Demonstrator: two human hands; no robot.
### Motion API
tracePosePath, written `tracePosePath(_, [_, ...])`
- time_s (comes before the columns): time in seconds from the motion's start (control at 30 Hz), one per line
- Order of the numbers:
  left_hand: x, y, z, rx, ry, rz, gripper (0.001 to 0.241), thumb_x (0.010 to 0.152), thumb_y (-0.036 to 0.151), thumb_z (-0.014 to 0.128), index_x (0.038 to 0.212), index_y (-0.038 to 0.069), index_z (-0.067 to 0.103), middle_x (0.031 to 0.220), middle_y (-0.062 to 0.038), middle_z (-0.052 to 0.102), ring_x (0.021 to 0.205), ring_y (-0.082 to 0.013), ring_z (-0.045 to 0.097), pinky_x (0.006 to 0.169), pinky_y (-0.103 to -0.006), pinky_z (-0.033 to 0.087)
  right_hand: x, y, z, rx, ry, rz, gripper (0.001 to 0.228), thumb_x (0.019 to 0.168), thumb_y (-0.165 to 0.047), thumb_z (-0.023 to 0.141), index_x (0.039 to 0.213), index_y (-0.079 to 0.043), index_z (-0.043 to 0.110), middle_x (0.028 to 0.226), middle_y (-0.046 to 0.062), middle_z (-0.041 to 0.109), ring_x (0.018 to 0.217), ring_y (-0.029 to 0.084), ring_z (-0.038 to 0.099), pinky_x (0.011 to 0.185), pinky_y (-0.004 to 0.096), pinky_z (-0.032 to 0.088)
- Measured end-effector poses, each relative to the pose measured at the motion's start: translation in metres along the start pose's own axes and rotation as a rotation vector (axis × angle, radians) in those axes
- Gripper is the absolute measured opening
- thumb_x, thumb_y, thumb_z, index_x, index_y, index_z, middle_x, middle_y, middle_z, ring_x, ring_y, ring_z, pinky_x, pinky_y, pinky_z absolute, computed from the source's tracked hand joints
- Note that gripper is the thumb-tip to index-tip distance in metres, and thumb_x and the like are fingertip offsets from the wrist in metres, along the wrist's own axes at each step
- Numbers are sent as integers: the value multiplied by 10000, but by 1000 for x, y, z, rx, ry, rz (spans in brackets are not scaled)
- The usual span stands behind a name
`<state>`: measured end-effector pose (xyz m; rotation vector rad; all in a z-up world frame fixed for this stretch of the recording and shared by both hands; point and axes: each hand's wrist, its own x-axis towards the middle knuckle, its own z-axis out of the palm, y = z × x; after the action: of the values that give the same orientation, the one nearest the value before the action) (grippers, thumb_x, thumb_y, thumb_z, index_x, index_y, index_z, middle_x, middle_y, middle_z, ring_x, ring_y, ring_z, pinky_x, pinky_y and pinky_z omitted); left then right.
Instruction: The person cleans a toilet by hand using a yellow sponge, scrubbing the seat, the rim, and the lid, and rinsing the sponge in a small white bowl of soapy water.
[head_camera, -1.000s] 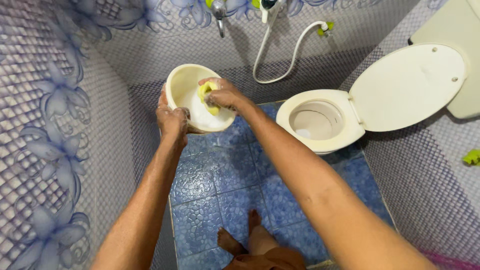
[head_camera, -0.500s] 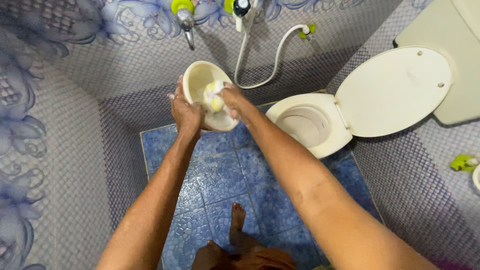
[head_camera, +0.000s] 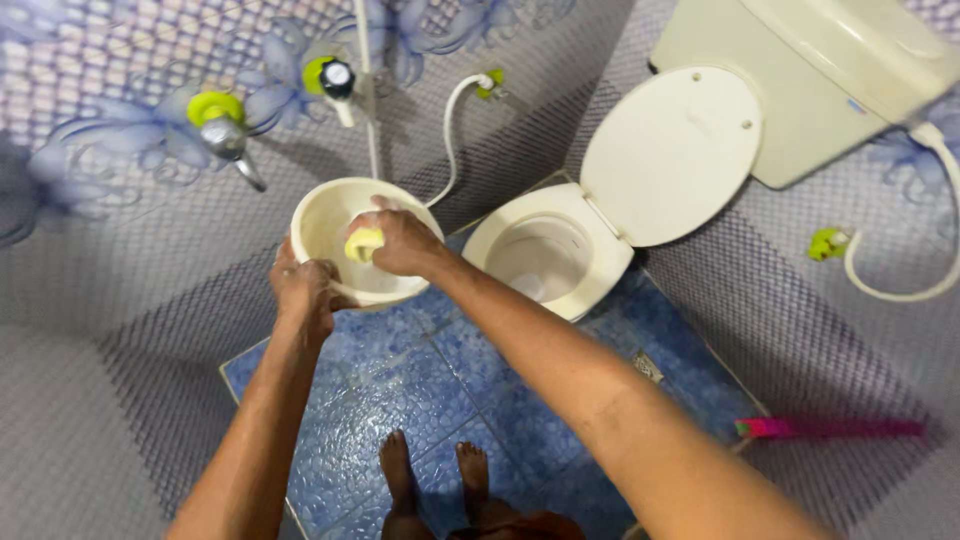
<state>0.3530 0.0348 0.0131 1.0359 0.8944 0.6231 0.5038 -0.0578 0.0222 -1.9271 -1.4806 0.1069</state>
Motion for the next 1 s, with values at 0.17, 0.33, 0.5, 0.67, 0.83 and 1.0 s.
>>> tracePosePath(0.17, [11,5,-5,5,-123,32,682,783,-145,424,1412,86,552,1058,-105,669,741,-212,659,499,-386,606,-12,-6,-11,94,62,219,419,771,-10,643,1164,-145,696,1101,198,757,1071,375,723,940,450,554])
tracePosePath(0.33, [25,30,-7,174,-148,7,795,743,-186,396,1467,125,505,1017,-138,608,675,-251,553,445,-465,528,-15,-3,-34,169,359,505,391,833,-189,752,1199,-107,643,1071,171,747,1011,352,724,892,443,558])
tracePosePath(0.5, [49,38,-1,129,-219,407,845,727,-194,463,1540,36,431,1354,-168,625,1118,-263,655,874,-350,569,-25,35,-35,765,931,1108,501,771,-252,773,1254,-159,678,1073,72,754,967,271,721,870,457,557])
tracePosePath(0.67, [41,70,21,226,-237,808,830,730,-130,466,1552,-22,430,1487,-208,577,1390,-318,575,1199,-385,434,-34,64,-16,967,906,1390,505,838,-129,746,1323,-128,608,1172,117,672,994,299,675,837,540,594])
tracePosePath(0.83, [36,87,41,240,-261,872,796,781,-40,511,1571,-25,417,1547,-203,533,1471,-326,512,1273,-401,359,15,78,20,1081,1073,1237,394,907,-173,536,1266,-187,697,1098,62,738,903,232,729,722,406,600])
tracePosePath(1.0, [33,87,46,179,-186,869,842,765,-160,517,1586,-13,406,1545,-193,545,1444,-341,519,1243,-416,360,54,98,31,1157,1145,1048,362,904,-157,566,1234,-123,710,1090,88,745,897,229,733,733,388,605])
